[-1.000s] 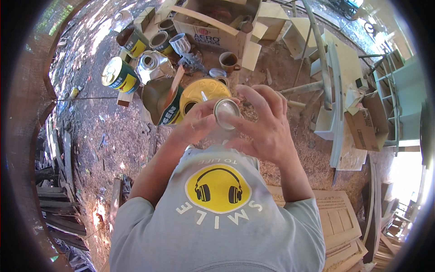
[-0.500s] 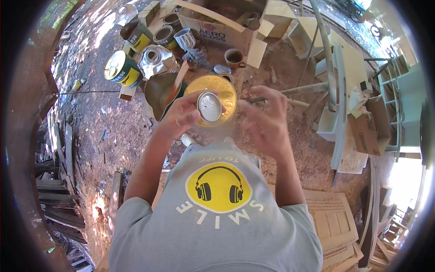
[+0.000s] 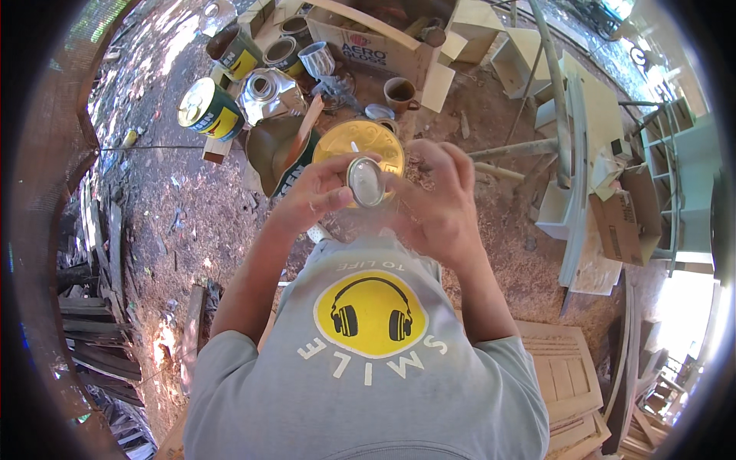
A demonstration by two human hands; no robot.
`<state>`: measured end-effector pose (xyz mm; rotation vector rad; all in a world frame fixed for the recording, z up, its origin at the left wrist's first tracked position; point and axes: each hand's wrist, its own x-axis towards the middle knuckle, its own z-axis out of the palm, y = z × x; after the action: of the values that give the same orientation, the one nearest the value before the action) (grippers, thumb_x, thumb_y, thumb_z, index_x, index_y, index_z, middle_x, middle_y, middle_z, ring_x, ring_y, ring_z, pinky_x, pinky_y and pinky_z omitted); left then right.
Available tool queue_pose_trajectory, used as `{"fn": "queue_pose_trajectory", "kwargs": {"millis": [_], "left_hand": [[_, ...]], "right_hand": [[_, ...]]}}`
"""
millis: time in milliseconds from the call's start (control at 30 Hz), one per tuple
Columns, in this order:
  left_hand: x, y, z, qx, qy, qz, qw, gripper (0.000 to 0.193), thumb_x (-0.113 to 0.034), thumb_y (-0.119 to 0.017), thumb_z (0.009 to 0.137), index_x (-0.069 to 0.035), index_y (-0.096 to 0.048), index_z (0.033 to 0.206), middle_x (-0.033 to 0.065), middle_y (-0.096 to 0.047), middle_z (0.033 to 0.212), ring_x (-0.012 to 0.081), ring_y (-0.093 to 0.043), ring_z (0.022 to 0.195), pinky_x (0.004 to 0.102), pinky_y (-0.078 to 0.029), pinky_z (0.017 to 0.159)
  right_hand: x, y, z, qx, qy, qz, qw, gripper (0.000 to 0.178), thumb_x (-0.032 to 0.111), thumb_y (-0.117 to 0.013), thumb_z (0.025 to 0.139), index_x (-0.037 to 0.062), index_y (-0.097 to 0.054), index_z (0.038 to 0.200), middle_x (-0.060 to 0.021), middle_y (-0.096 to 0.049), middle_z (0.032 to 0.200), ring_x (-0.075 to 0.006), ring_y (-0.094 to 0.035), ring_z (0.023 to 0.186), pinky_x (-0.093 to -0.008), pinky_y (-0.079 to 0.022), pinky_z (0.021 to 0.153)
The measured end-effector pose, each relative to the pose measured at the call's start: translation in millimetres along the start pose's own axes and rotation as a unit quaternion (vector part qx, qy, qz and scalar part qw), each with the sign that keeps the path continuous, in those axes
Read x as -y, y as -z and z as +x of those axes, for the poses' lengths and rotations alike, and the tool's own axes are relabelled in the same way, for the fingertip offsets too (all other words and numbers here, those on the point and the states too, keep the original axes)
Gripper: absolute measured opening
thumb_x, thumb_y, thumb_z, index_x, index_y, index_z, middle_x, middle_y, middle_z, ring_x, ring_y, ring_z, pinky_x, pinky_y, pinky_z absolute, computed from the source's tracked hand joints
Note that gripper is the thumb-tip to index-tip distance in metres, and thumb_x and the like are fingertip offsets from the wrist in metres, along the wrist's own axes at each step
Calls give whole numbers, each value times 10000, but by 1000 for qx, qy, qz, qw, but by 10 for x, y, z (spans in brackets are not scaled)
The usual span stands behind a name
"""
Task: The person opens a yellow paint can with a wooden stick, stirs the contents, and pours some into a metal container. They then open a smaller can, scrape its contents into the metal container, and stir the mixture with the stick.
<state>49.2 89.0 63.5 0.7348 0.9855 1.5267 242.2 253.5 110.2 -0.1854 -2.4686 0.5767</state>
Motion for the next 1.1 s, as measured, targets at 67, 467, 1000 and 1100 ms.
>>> {"fn": "queue_pose_trajectory", "kwargs": {"millis": [67,467,1000,1100], "left_hand": [[19,54,-13,8,7,0,1000,876,-375,-869,879,43,-468,1535,159,-626,1418,228,-608,1321,384,-465,1148],[-236,247,-170,-244,12,522,817,755,-261,-887,832,-81,-565,1490,163,-677,1368,304,-679,1187,415,-515,1010],[83,90,30,-135,40,800,584,607,-256,-831,812,-68,-638,1356,129,-602,1296,340,-548,1284,478,-424,1107],[88,52,36,-144,15,811,566,529,-247,-807,835,-59,-672,1310,109,-611,1281,325,-552,1282,470,-416,1116]], "right_hand": [[-94,-5,-26,-62,-25,-23,998,442,236,-832,777,132,-774,1202,-139,-576,1365,-381,-517,1238,-486,-437,1062],[-1776,-2174,-1664,155,-497,198,831,457,405,-591,1068,-17,-764,1057,-86,-545,666,-243,-571,665,-404,-498,678],[-1300,-1812,-1490,-58,-643,475,598,401,348,-604,1040,0,-747,900,-8,-539,710,-152,-526,603,-329,-444,556],[-1259,-1810,-1467,-71,-631,462,619,326,284,-627,1025,4,-741,902,-11,-547,695,-134,-535,601,-292,-437,548]]}}
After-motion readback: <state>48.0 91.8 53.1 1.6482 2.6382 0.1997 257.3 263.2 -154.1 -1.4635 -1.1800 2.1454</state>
